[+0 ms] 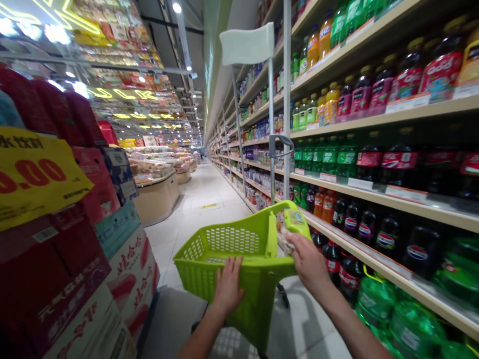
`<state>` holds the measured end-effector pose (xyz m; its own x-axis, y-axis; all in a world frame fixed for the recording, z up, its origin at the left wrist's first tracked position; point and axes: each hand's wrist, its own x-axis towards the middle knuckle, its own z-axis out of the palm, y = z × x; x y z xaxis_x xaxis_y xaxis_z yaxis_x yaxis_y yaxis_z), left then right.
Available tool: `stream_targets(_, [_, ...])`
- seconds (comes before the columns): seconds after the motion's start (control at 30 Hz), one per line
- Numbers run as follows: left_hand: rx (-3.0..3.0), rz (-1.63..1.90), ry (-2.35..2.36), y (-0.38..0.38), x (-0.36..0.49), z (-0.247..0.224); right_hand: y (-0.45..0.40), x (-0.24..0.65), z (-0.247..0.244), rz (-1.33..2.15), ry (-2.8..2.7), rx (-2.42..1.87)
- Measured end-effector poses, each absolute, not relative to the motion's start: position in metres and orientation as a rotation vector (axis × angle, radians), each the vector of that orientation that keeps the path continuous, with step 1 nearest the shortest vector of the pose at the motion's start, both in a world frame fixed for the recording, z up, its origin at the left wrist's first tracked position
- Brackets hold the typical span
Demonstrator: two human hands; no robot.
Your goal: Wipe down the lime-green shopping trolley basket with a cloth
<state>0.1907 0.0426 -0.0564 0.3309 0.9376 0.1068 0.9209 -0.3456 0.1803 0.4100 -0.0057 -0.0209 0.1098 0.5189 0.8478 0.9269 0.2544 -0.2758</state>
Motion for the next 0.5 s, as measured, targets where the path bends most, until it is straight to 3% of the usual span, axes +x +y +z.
stream_targets(0.17, [2.565, 0.331, 1.724, 0.035, 0.200, -0.067, 0.010, 0.348, -0.047, -0.629, -1.815, -1.226])
stream_targets(0.4, [2.567, 0.284, 1.750, 0.035, 0.199, -0.074, 0.009, 0.416, -0.041, -0.752, -1.517, -1.390])
stream_targets(0.5, [2.551, 0.301, 1.771, 0.033, 0.208, -0.076, 0.010, 0.403, -0.051, -0.718, -1.559, -1.365])
